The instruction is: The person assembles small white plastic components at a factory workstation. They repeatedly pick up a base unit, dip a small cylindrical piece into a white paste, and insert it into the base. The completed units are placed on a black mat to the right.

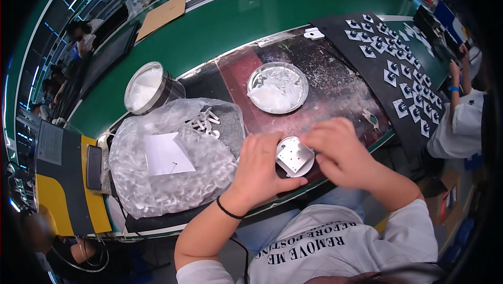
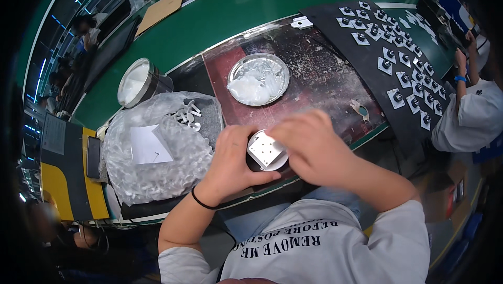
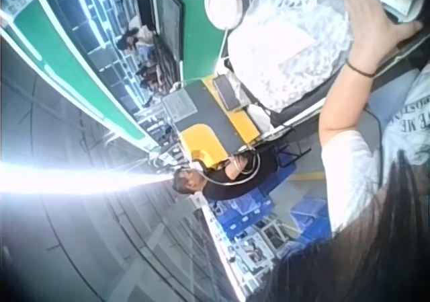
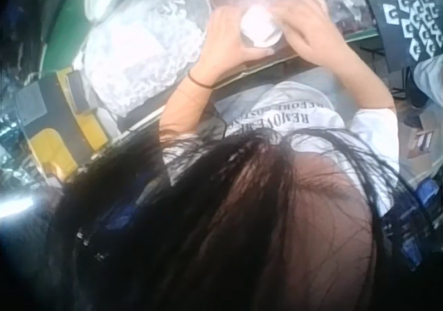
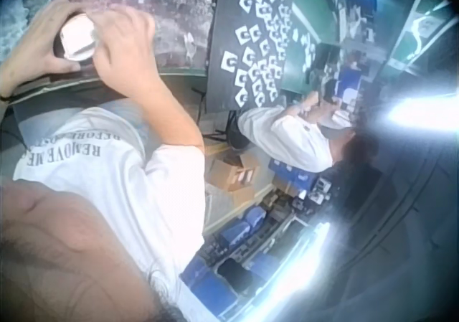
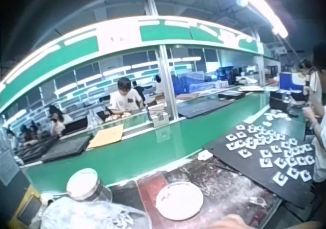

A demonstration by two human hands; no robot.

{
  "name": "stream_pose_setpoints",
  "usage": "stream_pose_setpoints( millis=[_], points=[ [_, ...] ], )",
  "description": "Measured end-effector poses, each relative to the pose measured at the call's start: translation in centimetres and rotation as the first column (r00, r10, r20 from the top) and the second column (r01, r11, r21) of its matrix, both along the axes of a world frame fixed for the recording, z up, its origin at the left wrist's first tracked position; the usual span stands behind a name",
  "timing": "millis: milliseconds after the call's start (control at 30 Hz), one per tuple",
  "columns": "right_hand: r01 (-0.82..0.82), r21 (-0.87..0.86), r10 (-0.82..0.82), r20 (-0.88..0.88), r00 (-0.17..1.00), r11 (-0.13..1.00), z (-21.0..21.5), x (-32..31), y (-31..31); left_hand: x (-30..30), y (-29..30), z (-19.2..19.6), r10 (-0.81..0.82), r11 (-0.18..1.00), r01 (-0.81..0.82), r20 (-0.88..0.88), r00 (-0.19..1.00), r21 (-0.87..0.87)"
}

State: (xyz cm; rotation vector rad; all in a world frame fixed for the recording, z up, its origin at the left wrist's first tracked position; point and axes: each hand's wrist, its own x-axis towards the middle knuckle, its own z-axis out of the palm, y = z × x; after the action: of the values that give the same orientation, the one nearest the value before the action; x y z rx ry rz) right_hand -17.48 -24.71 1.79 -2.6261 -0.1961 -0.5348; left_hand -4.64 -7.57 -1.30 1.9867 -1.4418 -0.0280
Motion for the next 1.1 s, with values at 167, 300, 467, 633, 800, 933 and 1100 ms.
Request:
stream_pose_setpoints(
  millis=[167,300,467,633,800,933,1100],
  points=[
    [0.0,0.271,-0.039,0.139,0.99,0.963,0.8,1.1,-2.4,3.9,1.8,1.2,0.373,0.924,-0.373,-0.014,0.928,-0.081],
    [0.014,0.297,-0.077,0.203,0.976,0.955,0.8,1.1,-2.6,7.2,3.5,-0.3,0.467,0.872,-0.489,0.262,0.844,0.021],
    [-0.005,0.352,-0.073,0.207,0.976,0.936,0.4,0.8,-2.7,7.2,3.7,-0.1,0.48,0.842,-0.516,0.214,0.851,0.16],
    [-0.019,0.326,-0.07,0.26,0.963,0.945,0.8,0.7,-2.6,7.3,3.6,0.0,0.532,0.842,-0.537,0.079,0.843,0.059],
    [-0.041,0.311,-0.045,0.265,0.963,0.95,1.2,0.8,-2.3,7.7,4.8,0.3,0.434,0.884,-0.449,0.128,0.892,0.133],
    [-0.061,0.312,-0.028,0.273,0.962,0.948,1.0,0.8,-2.0,8.0,5.2,-0.1,0.382,0.903,-0.393,0.095,0.919,0.173],
    [-0.06,0.318,-0.039,0.296,0.954,0.946,1.0,0.7,-1.9,7.7,4.9,1.0,0.503,0.864,-0.503,0.004,0.864,0.006]
  ],
)
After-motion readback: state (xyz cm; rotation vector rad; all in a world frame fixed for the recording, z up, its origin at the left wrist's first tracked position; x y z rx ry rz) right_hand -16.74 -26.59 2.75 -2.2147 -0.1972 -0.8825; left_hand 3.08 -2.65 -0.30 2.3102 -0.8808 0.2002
